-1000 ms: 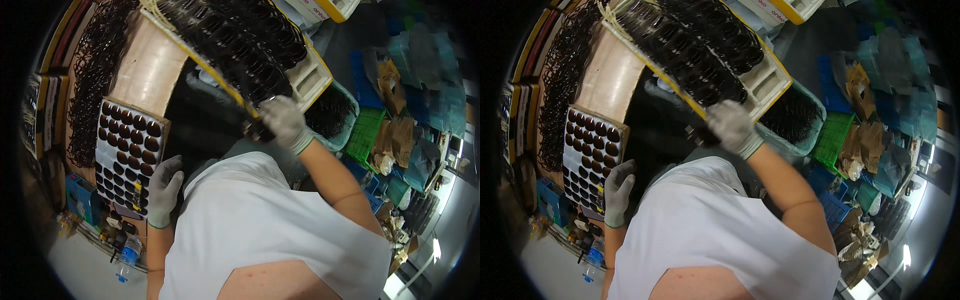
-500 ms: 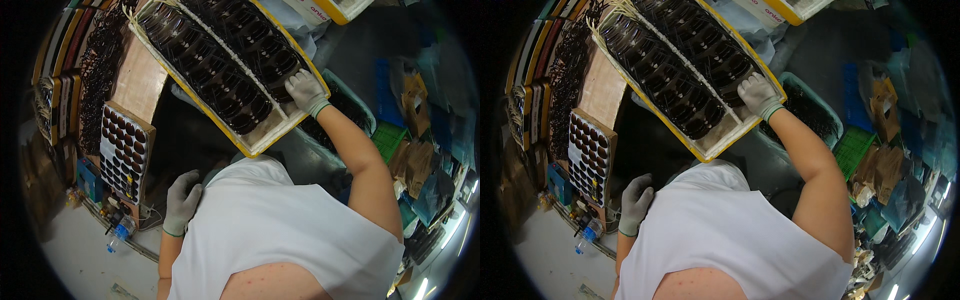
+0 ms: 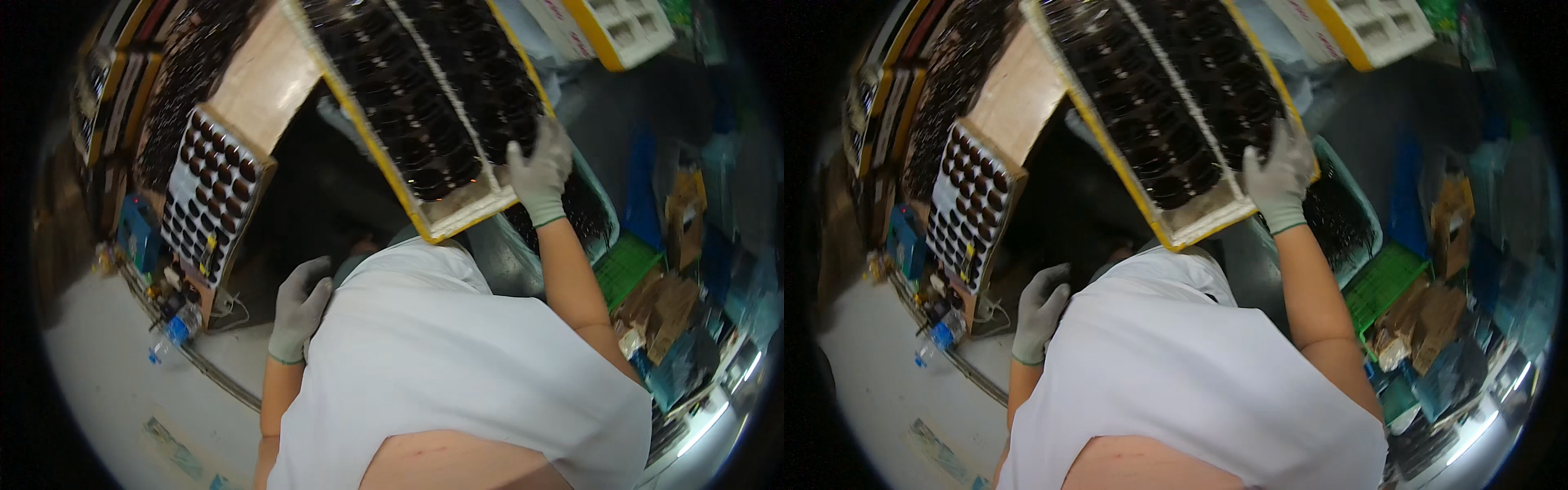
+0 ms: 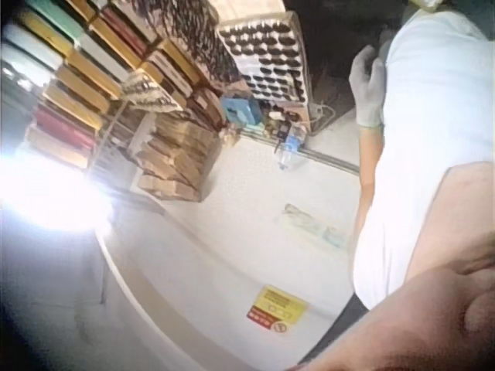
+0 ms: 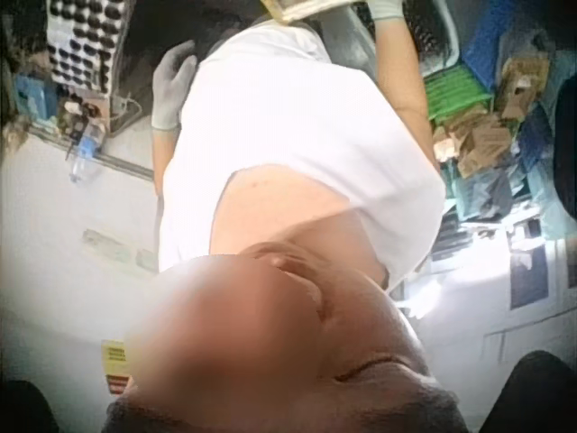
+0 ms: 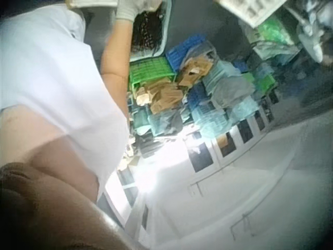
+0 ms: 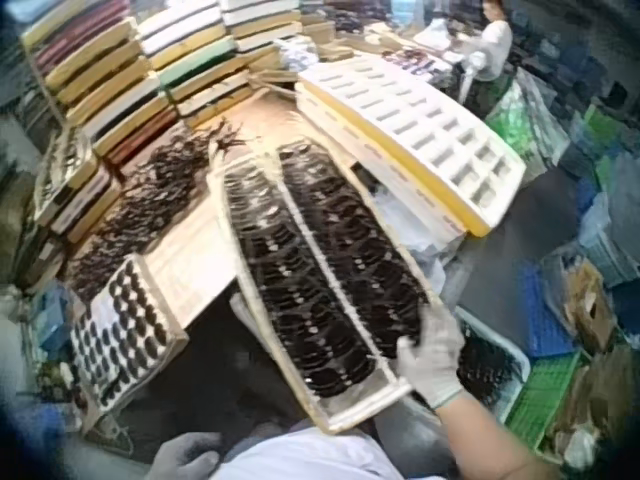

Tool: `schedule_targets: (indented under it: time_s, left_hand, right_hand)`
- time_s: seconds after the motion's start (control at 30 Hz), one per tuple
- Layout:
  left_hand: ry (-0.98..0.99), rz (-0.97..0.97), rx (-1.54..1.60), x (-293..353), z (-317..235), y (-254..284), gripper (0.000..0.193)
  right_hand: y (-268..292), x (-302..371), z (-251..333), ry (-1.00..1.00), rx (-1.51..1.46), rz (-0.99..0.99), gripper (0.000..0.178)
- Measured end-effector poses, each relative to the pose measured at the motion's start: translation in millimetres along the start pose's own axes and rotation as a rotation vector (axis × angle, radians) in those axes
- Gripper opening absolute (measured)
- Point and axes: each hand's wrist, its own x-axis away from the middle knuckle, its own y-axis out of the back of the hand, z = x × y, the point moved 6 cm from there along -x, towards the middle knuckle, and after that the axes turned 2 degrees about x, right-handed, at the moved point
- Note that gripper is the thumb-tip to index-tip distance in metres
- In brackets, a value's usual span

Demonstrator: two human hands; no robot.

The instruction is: The person assembles sunglasses by hand, inserting lenses into frames and placing completed pairs into a tray. They repeatedly pick up frames and lenses, fit them together, and transfer finished units to a nearby container.

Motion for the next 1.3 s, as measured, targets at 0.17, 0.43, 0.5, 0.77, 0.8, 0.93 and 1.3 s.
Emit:
schedule_targets:
  time_s: [0.17,0.43,0.5,0.77,0.8,0.93,1.3]
  left_hand:
    - [-0.048,0.057,-0.035,-3,24,20,0.039]
    - [0.097,-0.069,0.372,16,106,102,0.034]
    - [0.085,-0.101,0.422,13,125,131,0.033]
    - [-0.109,-0.277,0.395,2,186,288,0.031]
    - [-0.084,-0.312,0.402,5,195,310,0.029]
    - [-0.171,-0.398,0.326,-2,224,375,0.025]
    - [0.211,-0.894,0.299,-314,231,599,0.075]
  right_hand:
    - [-78,8,-17,-0.266,0.202,0.022,0.097]
    - [-30,22,76,-0.111,0.061,-0.256,0.09]
    - [-24,21,174,0.193,-0.076,-0.346,0.075]
    - [-123,67,613,0.999,-0.265,0.33,0.033]
    - [-135,67,639,0.97,-0.157,0.318,0.04]
    - [-166,61,681,0.903,0.188,0.41,0.057]
    - [-150,51,679,0.899,-0.2,0.505,0.018]
